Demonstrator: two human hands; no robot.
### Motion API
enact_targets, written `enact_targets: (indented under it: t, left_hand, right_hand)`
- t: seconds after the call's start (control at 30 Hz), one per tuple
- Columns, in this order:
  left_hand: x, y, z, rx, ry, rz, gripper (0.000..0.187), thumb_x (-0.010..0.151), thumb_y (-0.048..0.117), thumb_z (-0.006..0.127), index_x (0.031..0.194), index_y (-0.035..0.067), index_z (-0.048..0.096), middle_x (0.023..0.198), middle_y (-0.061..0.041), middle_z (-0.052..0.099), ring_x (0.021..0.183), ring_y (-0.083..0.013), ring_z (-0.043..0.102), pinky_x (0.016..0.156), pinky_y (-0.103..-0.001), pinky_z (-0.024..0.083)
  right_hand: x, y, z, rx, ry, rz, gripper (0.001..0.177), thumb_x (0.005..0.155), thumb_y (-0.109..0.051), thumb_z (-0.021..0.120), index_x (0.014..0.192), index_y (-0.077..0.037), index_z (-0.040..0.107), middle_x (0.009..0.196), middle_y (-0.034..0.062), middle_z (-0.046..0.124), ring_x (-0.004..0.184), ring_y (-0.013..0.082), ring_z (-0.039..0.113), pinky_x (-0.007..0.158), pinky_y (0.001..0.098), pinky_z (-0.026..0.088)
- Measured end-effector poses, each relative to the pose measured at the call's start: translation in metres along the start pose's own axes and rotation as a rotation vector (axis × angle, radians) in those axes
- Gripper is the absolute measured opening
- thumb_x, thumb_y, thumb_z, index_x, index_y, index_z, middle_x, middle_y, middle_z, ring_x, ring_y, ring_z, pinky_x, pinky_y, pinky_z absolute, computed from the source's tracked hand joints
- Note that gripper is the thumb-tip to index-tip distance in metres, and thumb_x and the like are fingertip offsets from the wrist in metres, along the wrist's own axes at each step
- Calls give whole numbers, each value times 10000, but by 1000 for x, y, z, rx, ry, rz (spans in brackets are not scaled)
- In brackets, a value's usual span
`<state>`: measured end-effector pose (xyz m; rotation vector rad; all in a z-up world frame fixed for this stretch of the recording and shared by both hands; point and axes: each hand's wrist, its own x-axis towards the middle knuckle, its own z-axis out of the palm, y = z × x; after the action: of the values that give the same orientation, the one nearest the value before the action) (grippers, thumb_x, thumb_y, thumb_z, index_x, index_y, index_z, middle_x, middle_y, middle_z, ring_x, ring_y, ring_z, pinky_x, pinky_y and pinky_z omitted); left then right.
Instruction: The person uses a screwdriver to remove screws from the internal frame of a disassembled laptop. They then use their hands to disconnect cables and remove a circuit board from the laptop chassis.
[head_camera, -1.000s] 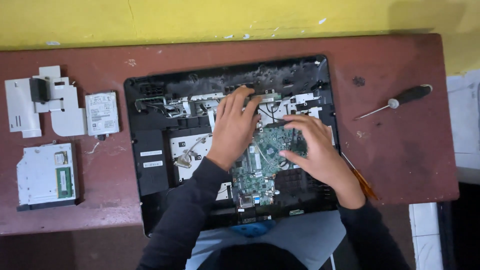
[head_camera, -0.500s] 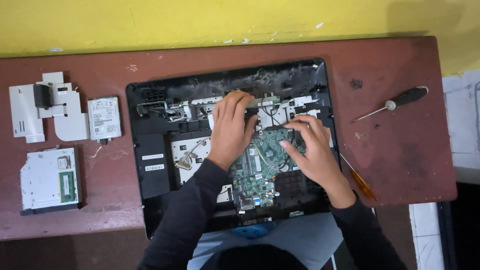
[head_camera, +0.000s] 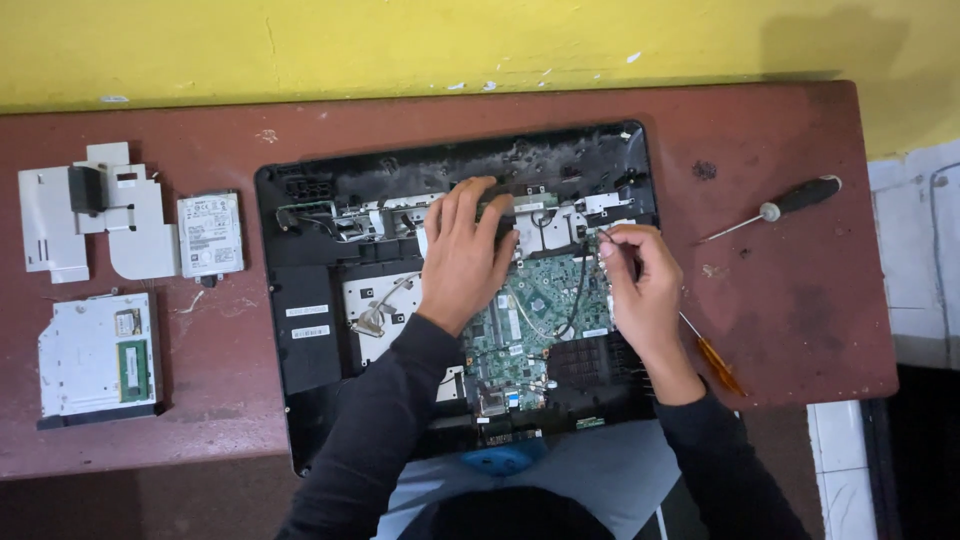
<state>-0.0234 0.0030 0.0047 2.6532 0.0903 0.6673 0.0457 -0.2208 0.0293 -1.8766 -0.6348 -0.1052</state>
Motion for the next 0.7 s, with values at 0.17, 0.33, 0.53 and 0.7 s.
enact_targets:
  t: [0.17,0.33,0.53,0.7]
  left_hand:
    - [0,0,1,-5,-6,-10,367,961,216,757,1281,106,616,1415,-138,492,1410,-326,400,1160,-519,235]
    - [1,0,0,-10,11,-8,365,960,224,747,1282,105,622,1424,-135,487,1408,-322,399,1154,-516,237]
    - [2,1,-2,42,21,3,375,966,229,742,1304,106,637,1423,-133,481,1404,-309,395,1142,-494,242]
    - [1,1,-1,31,30,-7,353,961,243,740,1269,104,638,1416,-132,479,1391,-312,406,1145,-493,243]
  right_hand:
    - [2,-2,0,-61,48,-20,29,1035,31,661,1036,33,633,1032,160,661,963,304,698,842,362,556]
    - [2,2,2,-112,60,-19,41,1036,38,645,1056,21,614,1043,152,623,973,324,683,813,352,564]
    - [0,3,4,-116,45,46,87,1032,60,596,1086,-4,571,1057,152,615,958,376,677,783,428,588]
    - [2,-1,4,-149,17,32,169,1048,57,518,1161,-62,559,1014,116,541,908,351,651,719,428,572]
